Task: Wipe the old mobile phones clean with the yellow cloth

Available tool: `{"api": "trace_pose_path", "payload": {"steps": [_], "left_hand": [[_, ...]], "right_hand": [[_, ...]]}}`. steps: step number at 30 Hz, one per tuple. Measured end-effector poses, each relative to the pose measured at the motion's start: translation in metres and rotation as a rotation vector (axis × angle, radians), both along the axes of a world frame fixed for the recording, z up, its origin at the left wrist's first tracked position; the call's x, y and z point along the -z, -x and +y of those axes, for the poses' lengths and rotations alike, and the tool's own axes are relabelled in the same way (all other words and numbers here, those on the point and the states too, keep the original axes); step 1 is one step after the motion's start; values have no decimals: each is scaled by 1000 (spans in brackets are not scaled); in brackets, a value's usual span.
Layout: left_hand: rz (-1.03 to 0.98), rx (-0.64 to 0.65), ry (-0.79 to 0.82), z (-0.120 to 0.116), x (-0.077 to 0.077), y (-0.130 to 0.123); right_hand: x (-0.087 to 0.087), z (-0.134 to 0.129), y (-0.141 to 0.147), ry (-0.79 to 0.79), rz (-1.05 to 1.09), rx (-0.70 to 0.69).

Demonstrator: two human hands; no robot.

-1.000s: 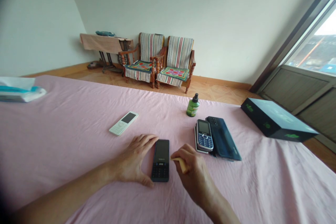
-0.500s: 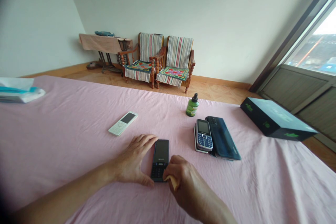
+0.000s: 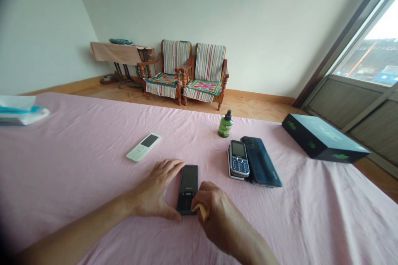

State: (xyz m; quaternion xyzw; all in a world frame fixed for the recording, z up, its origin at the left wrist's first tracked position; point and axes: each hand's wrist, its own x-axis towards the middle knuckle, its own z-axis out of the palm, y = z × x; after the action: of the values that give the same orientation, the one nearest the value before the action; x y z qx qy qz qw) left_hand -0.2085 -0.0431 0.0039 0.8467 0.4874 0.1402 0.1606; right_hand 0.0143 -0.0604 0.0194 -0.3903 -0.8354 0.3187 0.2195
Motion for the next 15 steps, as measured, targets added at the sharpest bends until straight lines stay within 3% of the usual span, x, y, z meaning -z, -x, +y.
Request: {"api": "trace_pose_path", "payload": {"steps": [4, 10, 15], "left_hand": [[2, 0, -17, 1, 2, 0], [-24, 5, -18, 1, 6, 2], [-41, -7, -34, 0, 4, 0]], "right_hand": [[7, 1, 6, -83, 24, 92], [5, -1, 6, -37, -2, 31], [12, -3, 20, -141, 52, 67]]}}
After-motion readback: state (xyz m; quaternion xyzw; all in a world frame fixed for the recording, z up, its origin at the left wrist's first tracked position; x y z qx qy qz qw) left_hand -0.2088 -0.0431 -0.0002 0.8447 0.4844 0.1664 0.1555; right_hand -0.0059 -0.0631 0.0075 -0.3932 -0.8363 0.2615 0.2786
